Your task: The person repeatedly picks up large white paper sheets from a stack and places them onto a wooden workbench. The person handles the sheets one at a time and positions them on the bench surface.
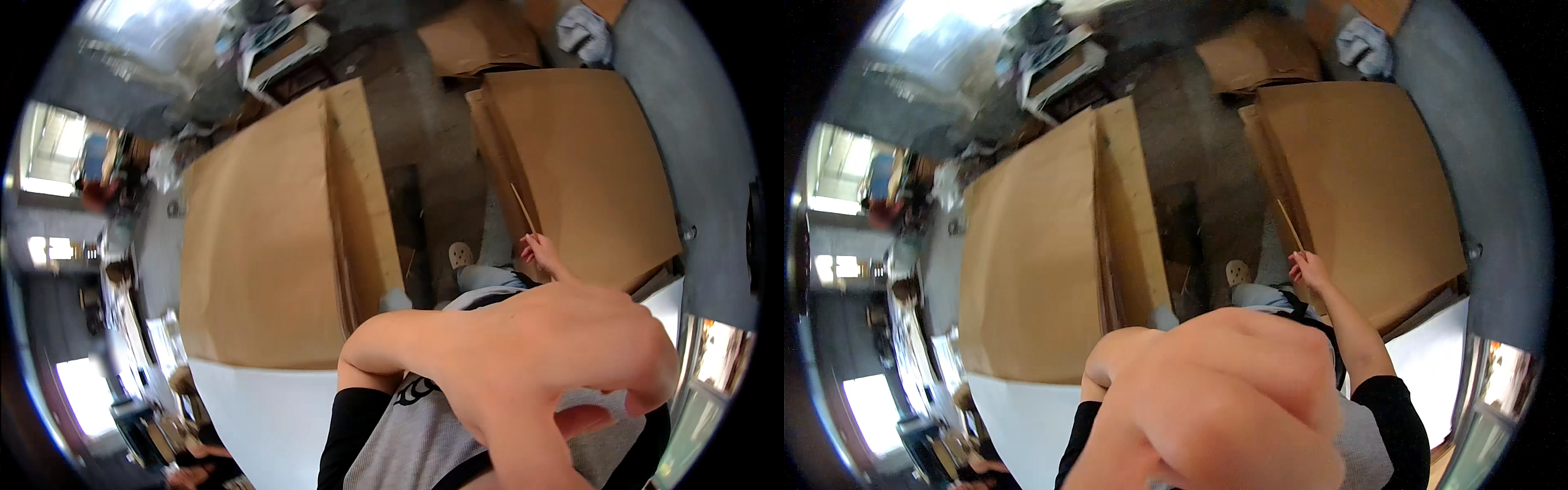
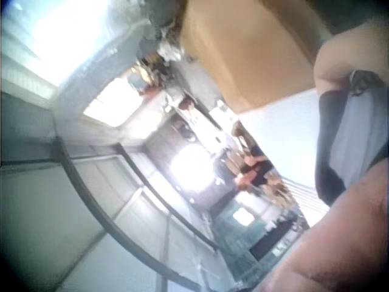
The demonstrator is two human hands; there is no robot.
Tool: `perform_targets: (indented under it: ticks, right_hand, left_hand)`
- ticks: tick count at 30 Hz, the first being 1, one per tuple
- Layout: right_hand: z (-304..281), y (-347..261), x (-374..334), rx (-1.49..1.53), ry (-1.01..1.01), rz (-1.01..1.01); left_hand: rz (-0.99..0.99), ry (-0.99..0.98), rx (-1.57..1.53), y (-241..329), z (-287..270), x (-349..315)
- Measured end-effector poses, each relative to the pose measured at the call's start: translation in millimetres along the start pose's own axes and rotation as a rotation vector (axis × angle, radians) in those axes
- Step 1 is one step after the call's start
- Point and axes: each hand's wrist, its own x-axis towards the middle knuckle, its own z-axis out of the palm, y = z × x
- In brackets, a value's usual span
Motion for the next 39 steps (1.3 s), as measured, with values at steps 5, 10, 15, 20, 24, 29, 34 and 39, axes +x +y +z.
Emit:
perform_targets:
  ticks: [5,10,15,20,24,29,34,39]
  right_hand:
    - [-42.9,-0.5,32.1,0.143,0.234,0.011]
    - [-67.3,-11.4,15.2,0.209,0.430,0.205]
    - [-86.0,33.0,23.1,0.135,0.809,0.307]
    - [-85.1,-3.8,11.0,-0.170,1.074,0.629]
    - [-101.2,-30.3,76.2,-0.111,1.093,0.621]
    - [-151.0,-119.0,193.7,-0.181,0.985,0.401]
    - [-204.5,-240.6,325.0,-0.312,0.974,0.354]
    - [-225.6,-289.4,351.1,-0.305,0.921,0.397]
  left_hand:
    - [-0.102,-0.116,-0.124,-27.2,-65.2,59.7]
    - [-0.151,-0.207,-0.229,-51.3,-128.8,111.1]
    - [-0.151,-0.273,-0.217,-64.9,-202.1,166.9]
    - [-0.064,-0.298,-0.242,-97.8,-287.2,235.8]
    - [0.038,-0.250,-0.206,-109.5,-351.9,296.1]
    - [0.136,-0.069,-0.167,-170.3,-407.9,333.8]
    - [0.088,0.056,-0.191,-203.0,-455.7,365.9]
    - [-0.073,0.134,-0.140,-232.2,-484.3,378.8]
